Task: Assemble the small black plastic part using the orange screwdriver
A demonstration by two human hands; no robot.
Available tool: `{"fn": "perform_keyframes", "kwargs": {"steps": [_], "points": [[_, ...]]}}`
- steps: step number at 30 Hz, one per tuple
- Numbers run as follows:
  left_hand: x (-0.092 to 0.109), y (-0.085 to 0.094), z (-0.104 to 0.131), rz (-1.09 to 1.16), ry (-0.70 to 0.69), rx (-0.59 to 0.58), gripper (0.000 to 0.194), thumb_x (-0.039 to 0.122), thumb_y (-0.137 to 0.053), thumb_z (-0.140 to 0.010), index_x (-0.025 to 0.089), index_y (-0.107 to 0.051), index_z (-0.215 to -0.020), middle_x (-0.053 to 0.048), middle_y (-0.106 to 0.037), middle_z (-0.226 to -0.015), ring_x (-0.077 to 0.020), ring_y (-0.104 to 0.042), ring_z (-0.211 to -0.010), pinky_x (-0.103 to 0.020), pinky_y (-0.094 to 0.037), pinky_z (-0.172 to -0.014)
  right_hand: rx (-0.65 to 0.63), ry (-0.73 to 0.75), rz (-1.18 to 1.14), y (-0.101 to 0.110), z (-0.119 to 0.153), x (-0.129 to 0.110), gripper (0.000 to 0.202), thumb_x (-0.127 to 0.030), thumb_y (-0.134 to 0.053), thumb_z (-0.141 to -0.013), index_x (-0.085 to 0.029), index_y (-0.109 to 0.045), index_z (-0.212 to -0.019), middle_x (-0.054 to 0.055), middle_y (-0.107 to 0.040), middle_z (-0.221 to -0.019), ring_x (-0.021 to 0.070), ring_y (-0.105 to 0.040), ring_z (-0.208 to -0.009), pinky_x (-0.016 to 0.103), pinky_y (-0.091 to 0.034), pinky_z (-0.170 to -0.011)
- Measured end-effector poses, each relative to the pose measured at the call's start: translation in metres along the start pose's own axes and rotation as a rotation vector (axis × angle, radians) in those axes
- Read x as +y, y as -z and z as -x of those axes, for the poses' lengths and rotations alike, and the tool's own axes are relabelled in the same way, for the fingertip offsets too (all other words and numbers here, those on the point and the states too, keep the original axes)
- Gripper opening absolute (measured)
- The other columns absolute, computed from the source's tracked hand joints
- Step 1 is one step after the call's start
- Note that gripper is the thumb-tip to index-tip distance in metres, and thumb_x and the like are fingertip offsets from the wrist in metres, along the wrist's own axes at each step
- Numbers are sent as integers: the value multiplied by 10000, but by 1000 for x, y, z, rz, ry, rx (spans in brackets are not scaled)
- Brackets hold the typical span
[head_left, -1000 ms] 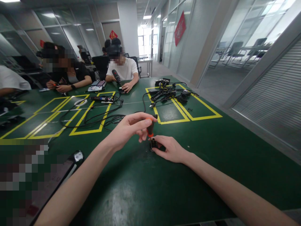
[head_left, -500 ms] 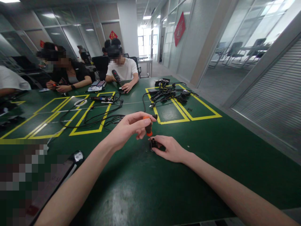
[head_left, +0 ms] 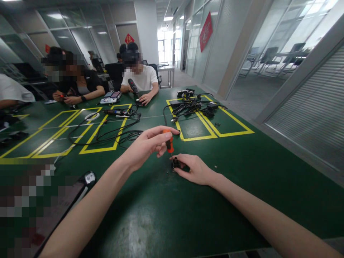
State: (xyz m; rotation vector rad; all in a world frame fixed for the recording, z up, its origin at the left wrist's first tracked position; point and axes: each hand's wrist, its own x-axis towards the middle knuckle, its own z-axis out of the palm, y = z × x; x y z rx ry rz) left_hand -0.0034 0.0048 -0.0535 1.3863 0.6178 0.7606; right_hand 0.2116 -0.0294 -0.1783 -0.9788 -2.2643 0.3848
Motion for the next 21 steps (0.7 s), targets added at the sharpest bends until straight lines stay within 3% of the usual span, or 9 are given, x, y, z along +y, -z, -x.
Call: {"fn": "perform_keyframes", "kwargs": {"steps": [3,7,14,17,21], "points": [[-1,3,-4,43,1,-40,360,454,-733,-853,132,-737,-1013,-47,-682,-931,-60,-540,-565,-200,-429,-511,5,0,1,0,0,-1,256,-252,-604,-938,-159,-645,-1173,70,-727,-950,165,-632,-717,291,-518,-672],[-3,3,-7,127,11,-66,377,462,-686,-887,116,-713,-1035,-101,-732,-1017,-77,-572,-574,-214,-463,-527,-1,-6,2,1,0,-1,259,-243,-609,-934,-165,-640,-1179,59,-719,-936,153,-627,-707,277,-510,-659],[-1,-2,-3,129,25,-14,416,370,-808,-818,177,-697,-1170,7,-670,-852,-41,-523,-538,-181,-433,-509,3,7,0,0,0,0,262,-242,-603,-936,-165,-633,-1186,62,-722,-951,152,-630,-711,277,-512,-659],[0,-2,-2,128,33,-34,385,380,-819,-806,155,-729,-1106,45,-573,-691,-42,-502,-519,-171,-417,-501,0,2,-1,0,-1,0,269,-236,-609,-931,-171,-633,-1191,58,-722,-948,152,-631,-709,277,-512,-663],[0,-1,-4,180,24,-83,382,446,-769,-833,132,-720,-1044,-57,-725,-936,-74,-581,-566,-209,-469,-525,5,3,0,0,-1,0,247,-237,-610,-933,-171,-637,-1169,56,-721,-930,153,-627,-705,281,-512,-668]]}}
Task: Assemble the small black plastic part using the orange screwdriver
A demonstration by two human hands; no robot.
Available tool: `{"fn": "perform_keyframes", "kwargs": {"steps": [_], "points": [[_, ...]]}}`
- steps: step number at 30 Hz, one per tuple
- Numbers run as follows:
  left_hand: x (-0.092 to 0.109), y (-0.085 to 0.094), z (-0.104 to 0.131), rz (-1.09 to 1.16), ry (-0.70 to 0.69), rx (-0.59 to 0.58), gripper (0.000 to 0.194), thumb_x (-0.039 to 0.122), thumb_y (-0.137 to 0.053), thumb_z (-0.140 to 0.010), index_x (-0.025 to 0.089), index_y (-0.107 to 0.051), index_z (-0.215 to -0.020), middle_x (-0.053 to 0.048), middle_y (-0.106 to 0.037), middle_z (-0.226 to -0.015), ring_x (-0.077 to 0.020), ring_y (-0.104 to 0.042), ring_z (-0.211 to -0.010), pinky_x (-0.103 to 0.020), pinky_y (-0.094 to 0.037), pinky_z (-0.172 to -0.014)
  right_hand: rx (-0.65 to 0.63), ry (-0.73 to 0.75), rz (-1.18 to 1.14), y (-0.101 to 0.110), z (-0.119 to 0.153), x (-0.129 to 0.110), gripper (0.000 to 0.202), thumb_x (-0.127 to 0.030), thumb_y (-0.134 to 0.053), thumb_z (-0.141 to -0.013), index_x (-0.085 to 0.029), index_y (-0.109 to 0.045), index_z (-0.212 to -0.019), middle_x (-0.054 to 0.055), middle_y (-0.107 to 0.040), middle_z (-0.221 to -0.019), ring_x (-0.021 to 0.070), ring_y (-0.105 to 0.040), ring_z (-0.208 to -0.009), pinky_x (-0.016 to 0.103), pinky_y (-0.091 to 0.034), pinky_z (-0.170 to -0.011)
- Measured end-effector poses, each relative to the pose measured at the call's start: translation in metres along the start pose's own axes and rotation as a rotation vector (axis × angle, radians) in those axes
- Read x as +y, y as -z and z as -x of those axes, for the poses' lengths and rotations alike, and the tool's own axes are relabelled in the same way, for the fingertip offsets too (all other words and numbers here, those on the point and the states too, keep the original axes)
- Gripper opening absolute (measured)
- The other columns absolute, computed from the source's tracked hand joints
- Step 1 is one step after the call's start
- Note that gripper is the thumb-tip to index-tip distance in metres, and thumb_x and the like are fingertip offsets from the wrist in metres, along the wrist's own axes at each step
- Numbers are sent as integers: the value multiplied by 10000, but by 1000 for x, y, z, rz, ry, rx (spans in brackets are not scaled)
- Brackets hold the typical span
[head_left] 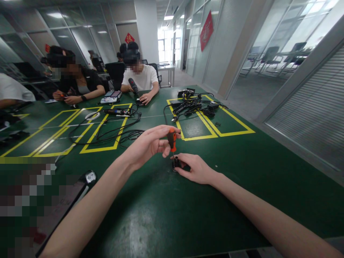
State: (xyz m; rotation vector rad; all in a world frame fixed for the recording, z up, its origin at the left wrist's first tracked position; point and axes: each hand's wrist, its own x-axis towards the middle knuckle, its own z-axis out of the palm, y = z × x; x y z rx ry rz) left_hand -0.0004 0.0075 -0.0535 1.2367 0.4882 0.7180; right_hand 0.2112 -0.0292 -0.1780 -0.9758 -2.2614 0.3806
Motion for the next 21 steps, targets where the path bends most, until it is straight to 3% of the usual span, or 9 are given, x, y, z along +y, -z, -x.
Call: {"fn": "perform_keyframes", "kwargs": {"steps": [3,9,14,19,21], "points": [[-2,1,-2,17,5,-9,387,463,-721,-873,128,-690,-1064,-101,-754,-1002,-91,-609,-575,-226,-490,-550,6,6,-2,0,0,0,243,-244,-610,-938,-161,-638,-1165,64,-721,-933,155,-627,-706,284,-512,-670],[-3,1,0,-30,-2,41,360,364,-783,-845,168,-691,-1132,-31,-715,-930,-59,-576,-576,-187,-450,-524,-8,-15,-10,0,0,0,262,-244,-605,-938,-164,-642,-1185,65,-714,-946,159,-628,-713,283,-511,-659],[0,0,2,-61,-19,50,354,363,-836,-781,143,-730,-1037,39,-592,-702,-45,-525,-540,-177,-428,-520,-14,-31,-13,1,0,1,264,-263,-596,-942,-174,-646,-1186,58,-713,-934,158,-629,-719,283,-511,-668],[0,2,-1,-24,-21,14,348,402,-789,-816,129,-709,-1017,-74,-740,-1002,-76,-601,-587,-216,-480,-542,-19,-42,-25,1,0,1,278,-264,-597,-936,-175,-642,-1194,63,-724,-944,158,-634,-718,286,-518,-669],[-1,3,-2,-28,-17,9,336,403,-768,-840,130,-699,-1024,-91,-753,-1013,-89,-621,-599,-222,-491,-553,-16,-43,-30,1,0,1,281,-259,-602,-929,-172,-639,-1193,65,-726,-954,156,-636,-715,285,-521,-666]]}}
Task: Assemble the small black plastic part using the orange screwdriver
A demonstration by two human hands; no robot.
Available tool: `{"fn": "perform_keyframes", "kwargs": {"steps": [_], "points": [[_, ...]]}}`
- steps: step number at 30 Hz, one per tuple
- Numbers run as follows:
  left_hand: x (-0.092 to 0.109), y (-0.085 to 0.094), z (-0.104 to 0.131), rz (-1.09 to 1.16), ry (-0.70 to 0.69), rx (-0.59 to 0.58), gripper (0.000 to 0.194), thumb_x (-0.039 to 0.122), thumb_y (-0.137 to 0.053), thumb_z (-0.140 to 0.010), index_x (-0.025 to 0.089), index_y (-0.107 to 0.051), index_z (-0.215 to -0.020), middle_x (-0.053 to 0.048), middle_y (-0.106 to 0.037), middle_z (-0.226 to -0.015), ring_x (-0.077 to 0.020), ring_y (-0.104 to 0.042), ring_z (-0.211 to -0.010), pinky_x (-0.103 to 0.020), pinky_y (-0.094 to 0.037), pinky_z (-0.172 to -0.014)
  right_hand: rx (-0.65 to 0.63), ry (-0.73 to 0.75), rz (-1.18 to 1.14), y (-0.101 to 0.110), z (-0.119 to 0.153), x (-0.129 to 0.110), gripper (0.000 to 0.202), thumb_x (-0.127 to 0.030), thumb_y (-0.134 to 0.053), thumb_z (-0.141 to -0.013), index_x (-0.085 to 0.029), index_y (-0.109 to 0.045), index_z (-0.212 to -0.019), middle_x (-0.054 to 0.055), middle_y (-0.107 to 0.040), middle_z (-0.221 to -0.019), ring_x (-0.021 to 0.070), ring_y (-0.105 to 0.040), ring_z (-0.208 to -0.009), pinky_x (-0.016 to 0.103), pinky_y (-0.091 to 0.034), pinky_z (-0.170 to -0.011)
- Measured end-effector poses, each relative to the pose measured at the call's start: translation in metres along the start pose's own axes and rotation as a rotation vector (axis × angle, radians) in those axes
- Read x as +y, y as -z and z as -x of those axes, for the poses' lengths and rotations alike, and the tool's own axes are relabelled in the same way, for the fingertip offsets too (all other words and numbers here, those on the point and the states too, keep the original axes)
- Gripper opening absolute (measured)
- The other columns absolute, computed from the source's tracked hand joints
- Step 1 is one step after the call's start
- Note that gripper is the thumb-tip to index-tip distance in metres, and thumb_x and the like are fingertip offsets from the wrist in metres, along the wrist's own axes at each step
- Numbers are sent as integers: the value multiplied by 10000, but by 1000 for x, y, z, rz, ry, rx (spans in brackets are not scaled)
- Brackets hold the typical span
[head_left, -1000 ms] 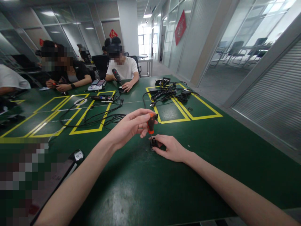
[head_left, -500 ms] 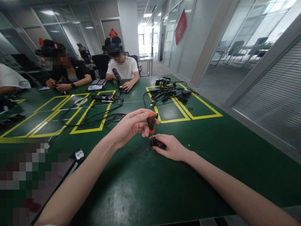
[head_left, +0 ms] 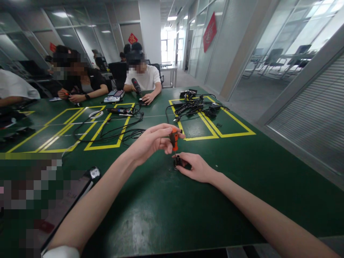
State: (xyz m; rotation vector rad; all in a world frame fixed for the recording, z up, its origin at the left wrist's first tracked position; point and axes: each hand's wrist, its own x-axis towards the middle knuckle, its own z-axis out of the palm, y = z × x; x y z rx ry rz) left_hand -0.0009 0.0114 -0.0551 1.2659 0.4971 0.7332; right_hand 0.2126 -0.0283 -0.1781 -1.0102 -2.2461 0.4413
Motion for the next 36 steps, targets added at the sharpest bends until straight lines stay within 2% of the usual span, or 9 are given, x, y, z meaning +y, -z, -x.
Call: {"fn": "perform_keyframes", "kwargs": {"steps": [3,6,9,12,17,22,26,32,36], "points": [[-1,1,0,-19,-8,17,334,375,-791,-828,150,-697,-1057,-63,-748,-965,-75,-607,-594,-201,-478,-544,4,0,-6,0,0,0,277,-258,-602,-927,-172,-637,-1188,62,-722,-945,157,-640,-716,286,-526,-667],[-3,0,1,-25,-23,19,465,345,-830,-785,204,-688,-1204,-2,-704,-906,-49,-558,-552,-188,-456,-509,9,2,-8,0,1,0,272,-259,-598,-933,-173,-634,-1187,60,-721,-940,159,-642,-720,287,-526,-666],[-3,1,2,-27,-28,-6,419,345,-838,-770,179,-728,-1139,22,-654,-810,-36,-525,-523,-176,-433,-482,7,5,-8,0,1,0,262,-266,-597,-941,-174,-633,-1184,57,-722,-942,157,-639,-716,285,-522,-664],[-2,1,2,-15,-27,-22,328,376,-817,-788,134,-748,-998,-10,-689,-832,-50,-557,-535,-183,-459,-492,-4,7,-5,1,1,0,252,-273,-595,-947,-175,-633,-1175,55,-720,-940,152,-636,-711,282,-519,-665],[2,-1,1,-24,-2,-13,363,437,-771,-824,129,-706,-1004,-100,-764,-1025,-89,-631,-542,-223,-503,-526,-3,14,3,1,1,0,234,-276,-593,-947,-183,-633,-1158,53,-715,-920,157,-632,-708,290,-518,-668],[-1,-3,2,-59,-10,35,416,420,-829,-780,164,-707,-1084,-31,-729,-904,-67,-603,-545,-193,-473,-516,3,22,6,1,1,1,244,-263,-597,-940,-181,-629,-1168,57,-716,-938,160,-634,-711,289,-515,-662],[-3,-3,1,-60,-17,38,378,405,-829,-780,148,-728,-1039,3,-675,-791,-53,-562,-513,-176,-428,-470,-1,26,4,2,1,-1,258,-249,-603,-942,-157,-630,-1181,57,-702,-916,159,-631,-711,281,-510,-656],[0,-4,0,-62,-19,-1,381,468,-732,-839,126,-699,-1002,-94,-759,-990,-101,-642,-540,-215,-479,-494,17,36,11,1,1,-1,208,-243,-610,-934,-174,-637,-1128,39,-692,-879,149,-622,-691,275,-508,-660],[-1,-6,2,-95,-27,23,381,430,-768,-832,149,-703,-1081,-63,-747,-945,-76,-609,-551,-203,-469,-517,18,21,40,1,1,0,235,-271,-608,-934,-182,-631,-1150,32,-685,-851,157,-622,-689,286,-513,-661]]}}
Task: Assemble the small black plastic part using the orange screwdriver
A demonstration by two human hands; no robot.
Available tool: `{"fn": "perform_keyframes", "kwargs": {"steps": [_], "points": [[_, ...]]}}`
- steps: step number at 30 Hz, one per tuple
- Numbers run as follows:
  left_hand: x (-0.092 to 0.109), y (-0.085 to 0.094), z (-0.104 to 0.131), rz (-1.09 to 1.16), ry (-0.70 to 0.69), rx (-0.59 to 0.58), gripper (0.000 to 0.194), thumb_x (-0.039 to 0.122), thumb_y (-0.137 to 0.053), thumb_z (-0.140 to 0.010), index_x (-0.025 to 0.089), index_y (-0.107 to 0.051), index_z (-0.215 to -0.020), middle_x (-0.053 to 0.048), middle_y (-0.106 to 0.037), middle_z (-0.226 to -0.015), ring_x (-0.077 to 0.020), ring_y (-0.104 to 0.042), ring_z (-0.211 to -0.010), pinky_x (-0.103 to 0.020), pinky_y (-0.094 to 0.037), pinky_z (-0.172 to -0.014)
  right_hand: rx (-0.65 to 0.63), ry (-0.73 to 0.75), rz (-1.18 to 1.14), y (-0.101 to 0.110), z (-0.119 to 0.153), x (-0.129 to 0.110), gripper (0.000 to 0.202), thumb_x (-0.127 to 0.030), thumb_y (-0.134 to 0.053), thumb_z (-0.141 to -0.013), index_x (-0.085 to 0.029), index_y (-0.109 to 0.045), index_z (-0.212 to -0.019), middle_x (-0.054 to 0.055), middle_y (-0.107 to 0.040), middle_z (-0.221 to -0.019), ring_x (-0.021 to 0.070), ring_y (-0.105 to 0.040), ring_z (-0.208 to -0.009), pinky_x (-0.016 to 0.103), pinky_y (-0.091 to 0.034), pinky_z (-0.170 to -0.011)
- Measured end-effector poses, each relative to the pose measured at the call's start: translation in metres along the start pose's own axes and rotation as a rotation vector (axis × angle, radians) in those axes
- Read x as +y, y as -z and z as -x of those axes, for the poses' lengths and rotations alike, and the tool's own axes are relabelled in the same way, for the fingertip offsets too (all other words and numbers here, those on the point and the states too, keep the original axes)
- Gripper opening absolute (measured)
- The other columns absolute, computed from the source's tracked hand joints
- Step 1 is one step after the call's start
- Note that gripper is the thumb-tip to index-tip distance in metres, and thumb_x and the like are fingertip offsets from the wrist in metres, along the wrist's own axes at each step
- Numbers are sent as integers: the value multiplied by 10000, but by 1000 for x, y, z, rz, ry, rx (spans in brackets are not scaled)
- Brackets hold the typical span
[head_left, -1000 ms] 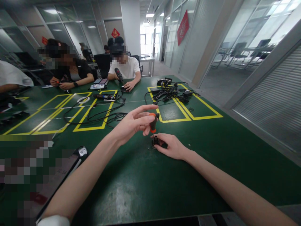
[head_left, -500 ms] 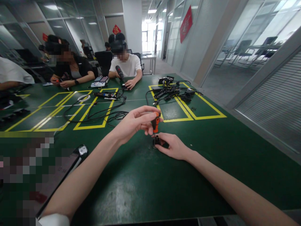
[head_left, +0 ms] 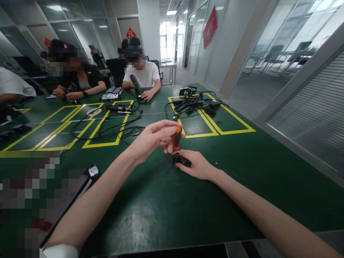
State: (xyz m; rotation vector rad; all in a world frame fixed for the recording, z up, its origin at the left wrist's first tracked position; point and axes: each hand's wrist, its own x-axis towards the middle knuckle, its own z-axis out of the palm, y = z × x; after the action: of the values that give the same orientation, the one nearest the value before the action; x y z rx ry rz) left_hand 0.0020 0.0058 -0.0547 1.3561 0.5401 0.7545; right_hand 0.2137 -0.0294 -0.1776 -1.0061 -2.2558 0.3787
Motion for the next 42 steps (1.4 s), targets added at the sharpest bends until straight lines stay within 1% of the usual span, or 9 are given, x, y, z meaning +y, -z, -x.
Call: {"fn": "perform_keyframes", "kwargs": {"steps": [3,8,14,19,22,28,34,38,42], "points": [[-1,-2,1,-31,-30,30,401,410,-806,-805,175,-724,-1120,-14,-702,-882,-55,-559,-558,-190,-436,-509,-14,-12,-3,1,0,0,252,-276,-597,-941,-178,-630,-1170,45,-700,-884,162,-631,-706,291,-516,-666],[0,-1,1,-63,-31,77,330,431,-778,-820,153,-718,-986,15,-650,-721,-59,-538,-534,-189,-411,-515,-25,-20,-24,2,-1,-1,267,-272,-595,-941,-183,-634,-1190,47,-710,-910,156,-632,-703,290,-522,-670],[2,-2,-2,-15,-8,29,387,489,-727,-836,144,-651,-994,-84,-758,-954,-113,-653,-589,-216,-448,-529,-6,-1,-35,1,0,-1,252,-264,-613,-932,-173,-640,-1166,53,-715,-915,159,-638,-703,296,-528,-684],[0,-6,0,-34,-26,85,418,427,-790,-812,170,-697,-1129,8,-680,-805,-57,-552,-542,-190,-404,-509,-19,-25,-35,1,0,-1,253,-276,-596,-945,-171,-637,-1171,61,-719,-934,158,-634,-711,287,-524,-663],[0,-5,0,-59,-17,97,390,439,-780,-817,161,-722,-1084,19,-639,-719,-56,-520,-533,-187,-387,-504,-28,-26,-24,1,1,0,263,-278,-592,-947,-178,-641,-1185,54,-712,-918,157,-630,-707,283,-519,-653],[0,-2,-2,-7,-13,38,406,512,-731,-832,149,-662,-999,-82,-759,-959,-105,-631,-574,-221,-457,-532,-13,-9,-38,0,0,1,251,-279,-603,-943,-186,-639,-1173,47,-710,-902,159,-631,-702,289,-525,-664],[-2,-4,0,-14,-39,75,403,431,-788,-820,180,-695,-1123,-4,-686,-866,-49,-531,-549,-187,-409,-500,-15,-4,-22,0,0,0,274,-270,-604,-942,-164,-634,-1192,60,-713,-929,164,-636,-712,296,-526,-668],[-2,-3,0,-30,-45,70,347,441,-773,-831,158,-739,-1027,15,-635,-762,-51,-516,-535,-192,-390,-496,-28,-18,-34,1,0,0,267,-273,-598,-950,-176,-633,-1196,66,-723,-967,159,-635,-714,292,-521,-667],[0,-1,-2,-16,-21,24,398,496,-714,-856,132,-708,-1018,-91,-751,-1001,-95,-621,-579,-220,-432,-519,-13,-6,-39,1,0,0,249,-272,-603,-944,-174,-638,-1169,53,-705,-909,162,-634,-709,290,-516,-664]]}}
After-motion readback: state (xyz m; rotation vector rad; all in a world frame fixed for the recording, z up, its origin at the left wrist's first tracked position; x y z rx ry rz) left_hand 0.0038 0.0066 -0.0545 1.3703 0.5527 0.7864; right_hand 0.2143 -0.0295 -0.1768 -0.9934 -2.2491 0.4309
